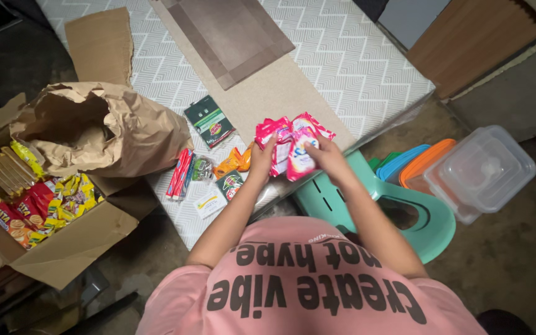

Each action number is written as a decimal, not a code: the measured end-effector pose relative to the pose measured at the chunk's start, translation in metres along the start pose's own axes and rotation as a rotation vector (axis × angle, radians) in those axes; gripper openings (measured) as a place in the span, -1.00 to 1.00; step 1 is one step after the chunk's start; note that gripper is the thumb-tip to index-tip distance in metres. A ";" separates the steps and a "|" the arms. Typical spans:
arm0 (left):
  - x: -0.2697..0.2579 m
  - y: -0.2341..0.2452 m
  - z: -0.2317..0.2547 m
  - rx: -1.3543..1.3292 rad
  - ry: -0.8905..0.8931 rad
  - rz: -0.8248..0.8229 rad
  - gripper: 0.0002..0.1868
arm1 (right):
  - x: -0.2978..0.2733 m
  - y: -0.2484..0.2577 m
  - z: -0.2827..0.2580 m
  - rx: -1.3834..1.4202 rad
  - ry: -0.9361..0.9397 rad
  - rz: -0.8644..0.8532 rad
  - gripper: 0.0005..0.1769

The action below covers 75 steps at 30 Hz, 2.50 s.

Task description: The person removes items from a cardboard box and a paper bag, including detergent sachets, snack packages, and bottles, and places them onto a table.

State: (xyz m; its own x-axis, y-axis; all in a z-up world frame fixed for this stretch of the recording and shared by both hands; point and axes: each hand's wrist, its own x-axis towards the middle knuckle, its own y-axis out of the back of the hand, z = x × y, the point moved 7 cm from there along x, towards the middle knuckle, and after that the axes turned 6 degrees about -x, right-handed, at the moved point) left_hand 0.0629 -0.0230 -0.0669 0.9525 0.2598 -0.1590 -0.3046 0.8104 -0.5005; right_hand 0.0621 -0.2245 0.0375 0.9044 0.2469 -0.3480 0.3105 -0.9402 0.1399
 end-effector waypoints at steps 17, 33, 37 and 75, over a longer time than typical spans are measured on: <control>0.010 -0.027 0.044 -0.275 0.007 -0.004 -0.56 | -0.018 0.062 0.021 0.149 -0.138 -0.577 -0.44; 0.008 -0.035 -0.002 -0.515 0.270 -0.100 -0.13 | 0.032 -0.035 -0.057 -0.652 0.502 -0.082 -0.11; 0.027 -0.055 -0.021 -0.390 0.173 -0.148 -0.09 | 0.052 -0.031 -0.036 -0.629 0.512 0.050 -0.06; -0.109 0.182 0.434 1.603 -0.564 -0.122 -0.38 | -0.073 -0.323 -0.245 -0.939 1.182 -0.076 -0.26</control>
State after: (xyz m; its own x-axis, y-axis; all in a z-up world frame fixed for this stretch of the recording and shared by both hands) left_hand -0.0972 0.3244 0.2287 0.9575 0.0153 0.2882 -0.2672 0.4241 0.8653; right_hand -0.0322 0.1192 0.2450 0.4444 0.7575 0.4782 0.0215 -0.5427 0.8397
